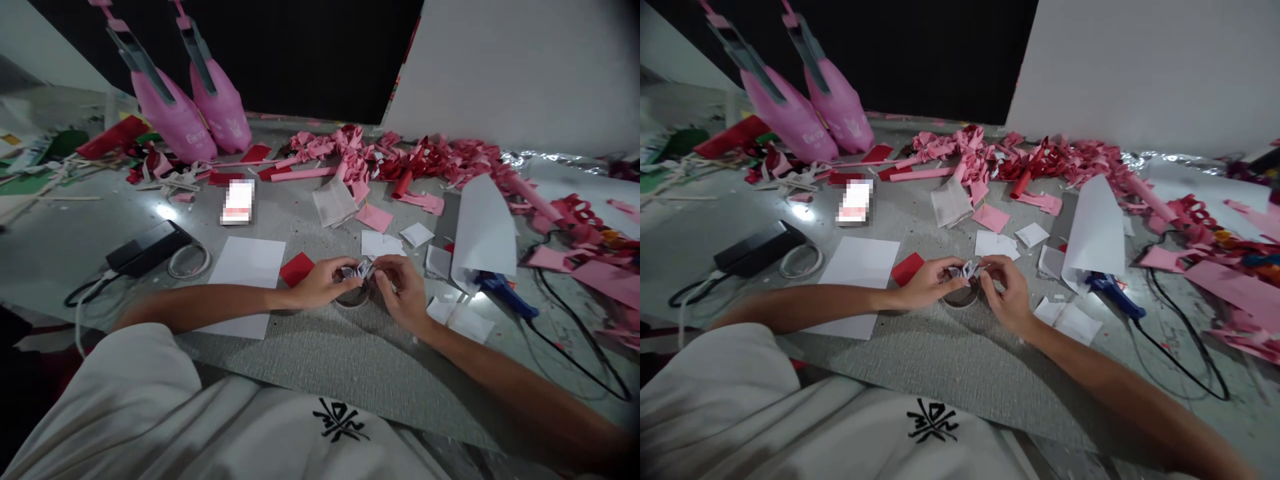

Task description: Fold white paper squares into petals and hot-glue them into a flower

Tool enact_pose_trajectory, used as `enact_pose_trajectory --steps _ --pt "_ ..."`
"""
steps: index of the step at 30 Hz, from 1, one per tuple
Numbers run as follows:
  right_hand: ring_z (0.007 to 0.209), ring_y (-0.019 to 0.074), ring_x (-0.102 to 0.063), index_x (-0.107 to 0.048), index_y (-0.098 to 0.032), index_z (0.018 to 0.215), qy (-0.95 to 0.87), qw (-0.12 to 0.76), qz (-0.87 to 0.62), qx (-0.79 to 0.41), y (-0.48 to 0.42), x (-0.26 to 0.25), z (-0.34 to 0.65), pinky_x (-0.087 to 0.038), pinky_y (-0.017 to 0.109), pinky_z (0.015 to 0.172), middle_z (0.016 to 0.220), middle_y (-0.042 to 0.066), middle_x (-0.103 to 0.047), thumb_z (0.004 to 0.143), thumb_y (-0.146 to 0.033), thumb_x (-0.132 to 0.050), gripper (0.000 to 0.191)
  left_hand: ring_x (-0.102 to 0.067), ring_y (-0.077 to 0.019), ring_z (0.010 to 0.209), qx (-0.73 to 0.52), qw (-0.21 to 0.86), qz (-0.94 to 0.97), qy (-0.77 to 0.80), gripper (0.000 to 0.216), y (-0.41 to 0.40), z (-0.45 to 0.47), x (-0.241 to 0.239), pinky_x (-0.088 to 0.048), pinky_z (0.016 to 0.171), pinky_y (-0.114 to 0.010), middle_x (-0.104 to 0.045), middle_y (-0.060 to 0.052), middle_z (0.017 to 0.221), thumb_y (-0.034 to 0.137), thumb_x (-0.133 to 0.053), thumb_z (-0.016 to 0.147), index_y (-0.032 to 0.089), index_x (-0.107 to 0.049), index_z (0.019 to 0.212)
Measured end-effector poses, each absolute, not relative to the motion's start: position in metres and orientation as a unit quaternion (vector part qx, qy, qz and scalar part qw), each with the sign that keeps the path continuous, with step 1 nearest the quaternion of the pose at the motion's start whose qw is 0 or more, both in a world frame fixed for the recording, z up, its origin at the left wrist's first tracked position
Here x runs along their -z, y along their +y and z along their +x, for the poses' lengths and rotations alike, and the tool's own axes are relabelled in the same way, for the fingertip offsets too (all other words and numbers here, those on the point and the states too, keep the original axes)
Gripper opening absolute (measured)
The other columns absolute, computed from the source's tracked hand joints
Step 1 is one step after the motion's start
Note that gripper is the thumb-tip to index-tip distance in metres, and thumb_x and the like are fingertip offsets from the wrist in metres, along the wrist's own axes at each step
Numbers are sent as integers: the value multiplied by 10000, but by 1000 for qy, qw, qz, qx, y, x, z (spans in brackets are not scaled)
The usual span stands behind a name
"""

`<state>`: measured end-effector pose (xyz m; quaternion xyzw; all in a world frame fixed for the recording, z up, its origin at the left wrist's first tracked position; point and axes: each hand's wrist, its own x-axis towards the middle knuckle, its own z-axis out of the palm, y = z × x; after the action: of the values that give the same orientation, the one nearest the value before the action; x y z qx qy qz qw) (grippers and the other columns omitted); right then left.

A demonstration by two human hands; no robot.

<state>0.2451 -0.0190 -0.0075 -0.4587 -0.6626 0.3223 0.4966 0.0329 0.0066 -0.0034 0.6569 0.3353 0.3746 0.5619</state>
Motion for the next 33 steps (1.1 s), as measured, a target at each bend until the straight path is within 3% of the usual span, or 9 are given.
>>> enact_pose_trajectory --steps 5,10,19,27,33 --pt "803 181 -677 -611 -254 1195 -663 472 -471 -341 -18 1 245 -575 302 666 970 52 -695 980 -412 -649 270 -691 -221 1066 -354 547 686 324 422 7 32 2 -526 895 -313 -731 -106 1209 483 -678 961 167 -667 1241" --pt "621 148 -608 -634 -247 1148 -666 432 -471 -385 -16 -1 245 -489 290 543 822 14 -643 993 -438 -625 245 -688 -225 1067 -341 526 709 323 422 5 31 3 -519 904 -323 -733 -100 1191 488 -665 970 169 -664 1247" --pt "618 142 -605 -625 -243 1131 -652 426 -445 -442 -15 0 246 -479 284 544 835 8 -623 983 -439 -628 246 -699 -212 1017 -351 518 710 323 431 5 31 3 -526 867 -303 -741 -97 1150 504 -654 975 160 -664 1236" --pt "616 118 -515 -606 -227 1019 -627 410 -428 -506 -5 1 247 -393 249 541 797 -18 -596 896 -306 -652 152 -703 -229 1072 -339 470 742 337 428 3 29 0 -528 903 -313 -746 -90 1196 503 -631 987 183 -661 1270" --pt "587 109 -455 -570 -220 835 -624 395 -446 -506 -6 -4 243 -348 248 552 690 -51 -533 778 -187 -576 66 -696 -194 986 -321 427 781 323 328 0 30 -4 -504 897 -314 -741 -54 1111 444 -626 999 209 -641 1227"
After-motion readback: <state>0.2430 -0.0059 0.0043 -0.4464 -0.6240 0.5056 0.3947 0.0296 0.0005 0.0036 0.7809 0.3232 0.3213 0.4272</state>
